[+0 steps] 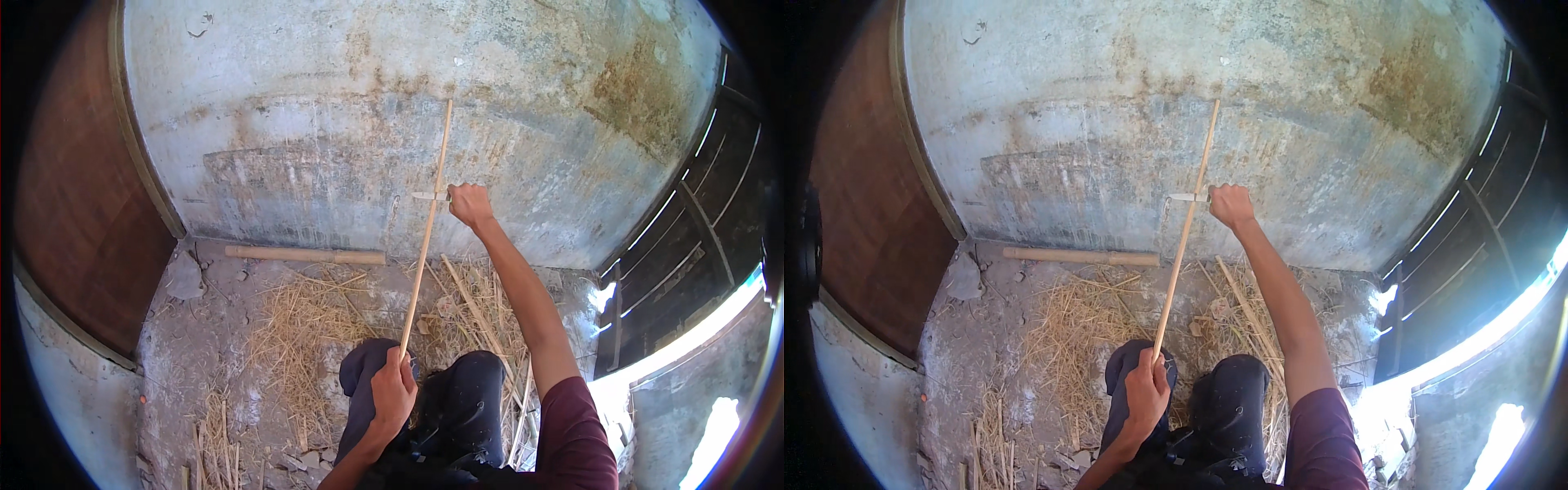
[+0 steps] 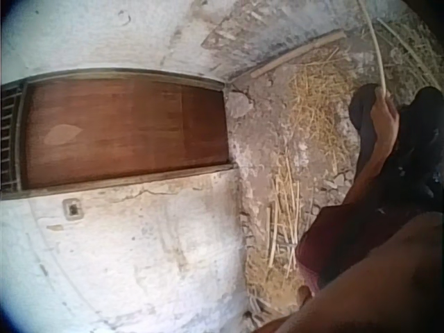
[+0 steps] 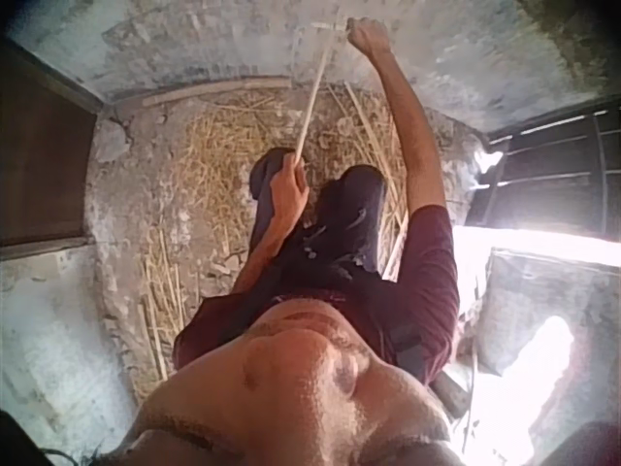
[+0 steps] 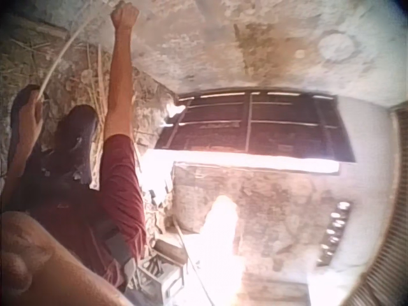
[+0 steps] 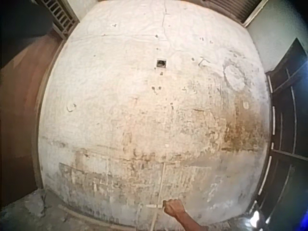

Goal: The person shaves a thin bamboo rod with a knife, peeling away long strips of wood while sitting in a workshop area.

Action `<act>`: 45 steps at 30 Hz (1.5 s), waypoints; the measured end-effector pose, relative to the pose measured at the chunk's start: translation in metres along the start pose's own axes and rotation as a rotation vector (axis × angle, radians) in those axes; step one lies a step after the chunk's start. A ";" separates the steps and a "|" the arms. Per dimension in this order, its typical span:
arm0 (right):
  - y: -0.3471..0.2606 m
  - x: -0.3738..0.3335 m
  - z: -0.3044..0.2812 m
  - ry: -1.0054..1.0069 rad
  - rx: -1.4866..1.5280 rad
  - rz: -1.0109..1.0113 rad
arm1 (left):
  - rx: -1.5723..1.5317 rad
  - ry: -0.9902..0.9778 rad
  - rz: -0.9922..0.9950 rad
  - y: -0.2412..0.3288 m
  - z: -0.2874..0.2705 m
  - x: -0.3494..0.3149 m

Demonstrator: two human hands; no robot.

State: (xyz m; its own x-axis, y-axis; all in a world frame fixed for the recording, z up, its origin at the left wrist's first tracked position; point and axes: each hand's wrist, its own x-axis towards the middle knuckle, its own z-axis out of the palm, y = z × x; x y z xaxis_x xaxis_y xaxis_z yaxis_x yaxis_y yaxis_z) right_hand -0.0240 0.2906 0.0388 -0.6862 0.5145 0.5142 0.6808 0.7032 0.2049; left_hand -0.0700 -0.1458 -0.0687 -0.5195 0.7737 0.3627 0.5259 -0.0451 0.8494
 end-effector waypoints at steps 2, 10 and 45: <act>0.000 0.010 0.012 -0.026 -0.035 -0.011 | 0.016 -0.025 -0.042 -0.004 -0.001 -0.001; 0.078 0.041 0.018 0.054 -0.002 0.608 | 0.018 -0.042 -0.082 -0.001 -0.012 0.005; -0.028 0.001 -0.053 0.199 0.697 0.220 | -0.039 -0.028 -0.028 -0.003 0.002 0.003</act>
State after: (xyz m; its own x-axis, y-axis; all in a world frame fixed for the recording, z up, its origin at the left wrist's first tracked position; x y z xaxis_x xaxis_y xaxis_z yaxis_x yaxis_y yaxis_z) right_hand -0.0302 0.2456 0.0777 -0.4488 0.6270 0.6367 0.4321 0.7759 -0.4595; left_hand -0.0718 -0.1421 -0.0706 -0.5137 0.7926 0.3284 0.4846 -0.0478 0.8734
